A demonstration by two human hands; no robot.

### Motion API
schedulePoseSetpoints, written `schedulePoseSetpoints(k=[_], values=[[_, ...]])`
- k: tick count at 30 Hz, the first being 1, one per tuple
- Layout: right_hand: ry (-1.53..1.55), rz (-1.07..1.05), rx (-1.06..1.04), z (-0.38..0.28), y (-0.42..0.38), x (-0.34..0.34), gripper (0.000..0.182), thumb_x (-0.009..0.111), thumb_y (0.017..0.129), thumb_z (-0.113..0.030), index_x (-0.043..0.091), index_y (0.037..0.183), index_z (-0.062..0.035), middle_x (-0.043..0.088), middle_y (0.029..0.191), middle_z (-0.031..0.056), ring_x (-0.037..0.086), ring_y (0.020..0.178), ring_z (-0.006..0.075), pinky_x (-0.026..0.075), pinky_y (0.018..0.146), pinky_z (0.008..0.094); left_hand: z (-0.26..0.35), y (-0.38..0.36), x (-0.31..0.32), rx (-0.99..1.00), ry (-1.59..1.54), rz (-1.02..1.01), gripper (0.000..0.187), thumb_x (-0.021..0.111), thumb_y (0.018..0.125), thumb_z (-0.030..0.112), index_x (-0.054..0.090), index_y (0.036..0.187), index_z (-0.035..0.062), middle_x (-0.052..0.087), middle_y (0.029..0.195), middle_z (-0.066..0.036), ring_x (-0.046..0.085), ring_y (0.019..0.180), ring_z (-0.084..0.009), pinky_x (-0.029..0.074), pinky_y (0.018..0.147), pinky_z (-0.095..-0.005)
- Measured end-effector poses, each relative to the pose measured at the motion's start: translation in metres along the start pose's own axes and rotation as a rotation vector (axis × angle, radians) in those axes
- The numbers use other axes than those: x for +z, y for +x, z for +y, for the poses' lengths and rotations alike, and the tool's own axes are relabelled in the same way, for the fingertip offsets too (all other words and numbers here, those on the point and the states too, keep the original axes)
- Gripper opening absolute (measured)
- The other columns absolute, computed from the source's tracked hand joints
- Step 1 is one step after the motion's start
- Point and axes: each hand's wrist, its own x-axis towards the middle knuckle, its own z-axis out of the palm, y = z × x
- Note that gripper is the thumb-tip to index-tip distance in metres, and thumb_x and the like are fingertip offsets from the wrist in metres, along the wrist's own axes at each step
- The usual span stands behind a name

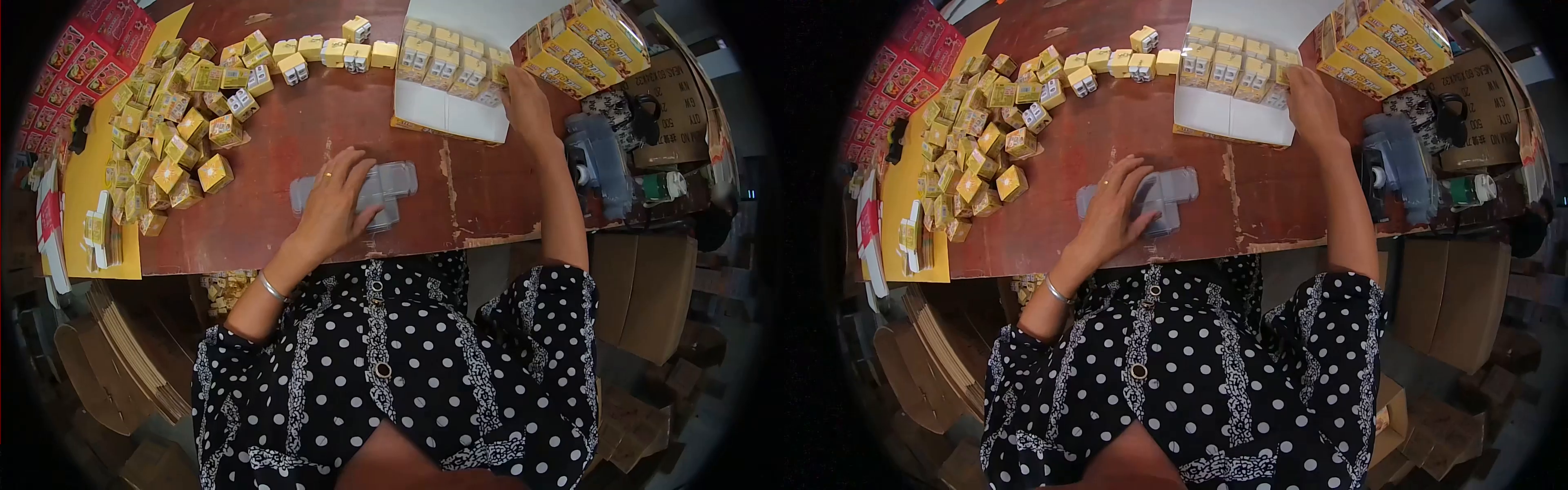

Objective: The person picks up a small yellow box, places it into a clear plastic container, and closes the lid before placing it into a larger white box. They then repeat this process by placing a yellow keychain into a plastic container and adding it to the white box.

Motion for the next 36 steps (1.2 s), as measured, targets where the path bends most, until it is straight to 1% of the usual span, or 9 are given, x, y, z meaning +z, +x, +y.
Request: schedulePoseSetpoints(k=[2, 9, 12, 14, 16, 26, 28, 29, 36], values=[[-0.017, 0.032, -0.017, -0.003, -0.003, 0.002, 0.041, 0.074, 0.083, -0.004, 0.054, 0.119, -0.0045, 0.061, 0.120, 0.0155, 0.056, 0.119, 0.0382, 0.051, 0.093, 0.0468, -0.006, -0.002, -0.007, -0.045, 0.143, -0.019, 0.071, 0.085, 0.073, 0.018, 0.054, 0.134, 0.0008, 0.052, 0.136, -0.020, 0.049, 0.129, -0.0393, 0.042, 0.108, -0.0463], [-0.018, 0.117, -0.029, -0.037, -0.013, -0.019, 0.041, 0.075, 0.086, -0.010, 0.060, 0.124, -0.0065, 0.060, 0.127, 0.0128, 0.053, 0.122, 0.0392, 0.045, 0.104, 0.0455, -0.038, -0.003, -0.021, -0.163, 0.135, -0.133, 0.064, 0.089, 0.067, 0.021, 0.063, 0.123, 0.0045, 0.060, 0.119, -0.012, 0.055, 0.118, -0.0333, 0.046, 0.099, -0.0437], [-0.036, 0.329, -0.090, -0.084, -0.030, -0.038, 0.033, 0.073, 0.089, -0.009, 0.064, 0.120, -0.0045, 0.066, 0.119, 0.0136, 0.063, 0.109, 0.0328, 0.053, 0.090, 0.0408, -0.041, 0.000, -0.020, -0.235, 0.040, -0.097, 0.049, 0.087, 0.070, 0.017, 0.067, 0.113, 0.0062, 0.061, 0.107, -0.011, 0.058, 0.109, -0.0315, 0.047, 0.095, -0.0438], [0.584, 0.185, 0.251, -0.136, -0.050, -0.048, 0.025, 0.068, 0.094, -0.007, 0.064, 0.118, -0.0014, 0.072, 0.103, 0.0121, 0.070, 0.086, 0.0229, 0.056, 0.074, 0.0340, -0.041, -0.002, -0.017, -0.265, -0.091, 0.058, 0.036, 0.084, 0.076, 0.014, 0.068, 0.107, 0.0056, 0.066, 0.098, -0.011, 0.065, 0.096, -0.0295, 0.052, 0.084, -0.0405], [1.042, 0.001, 0.313, -0.173, -0.068, -0.046, 0.023, 0.059, 0.101, -0.005, 0.061, 0.123, 0.0018, 0.072, 0.101, 0.0080, 0.065, 0.075, 0.0088, 0.053, 0.064, 0.0225, -0.031, -0.005, -0.019, -0.290, -0.202, 0.110, 0.029, 0.081, 0.079, 0.011, 0.069, 0.105, 0.0044, 0.068, 0.094, -0.011, 0.068, 0.089, -0.0284, 0.054, 0.078, -0.0385], [1.251, -0.383, 0.286, -0.242, -0.095, -0.054, 0.027, 0.057, 0.100, -0.003, 0.057, 0.126, 0.0022, 0.067, 0.110, 0.0085, 0.064, 0.081, 0.0081, 0.054, 0.068, 0.0229, 0.014, -0.027, -0.052, 0.038, -0.211, 0.376, 0.016, 0.075, 0.086, 0.003, 0.069, 0.100, 0.0023, 0.070, 0.087, -0.011, 0.070, 0.075, -0.0268, 0.056, 0.066, -0.0341], [1.049, -0.019, 0.224, -0.246, -0.094, -0.059, 0.028, 0.056, 0.100, -0.002, 0.056, 0.128, 0.0021, 0.066, 0.105, 0.0071, 0.064, 0.081, 0.0082, 0.054, 0.069, 0.0229, 0.017, -0.031, -0.055, 0.044, -0.202, 0.384, 0.015, 0.075, 0.085, 0.002, 0.069, 0.099, 0.0026, 0.070, 0.086, -0.011, 0.070, 0.075, -0.0275, 0.055, 0.065, -0.0347], [1.047, -0.020, 0.218, -0.247, -0.093, -0.062, 0.028, 0.056, 0.100, -0.002, 0.056, 0.128, 0.0021, 0.066, 0.105, 0.0071, 0.064, 0.081, 0.0082, 0.054, 0.069, 0.0229, 0.018, -0.033, -0.055, 0.052, -0.194, 0.385, 0.015, 0.075, 0.085, 0.002, 0.069, 0.099, 0.0029, 0.069, 0.086, -0.011, 0.069, 0.074, -0.0282, 0.055, 0.065, -0.0352], [1.470, -0.553, 0.309, -0.247, -0.089, -0.088, 0.032, 0.054, 0.099, -0.004, 0.050, 0.130, 0.0037, 0.067, 0.116, 0.0150, 0.068, 0.072, 0.0125, 0.056, 0.062, 0.0217, 0.021, -0.041, -0.060, 0.085, -0.143, 0.459, 0.013, 0.075, 0.084, 0.001, 0.070, 0.096, 0.0028, 0.069, 0.084, -0.011, 0.069, 0.072, -0.0279, 0.055, 0.062, -0.0348]])
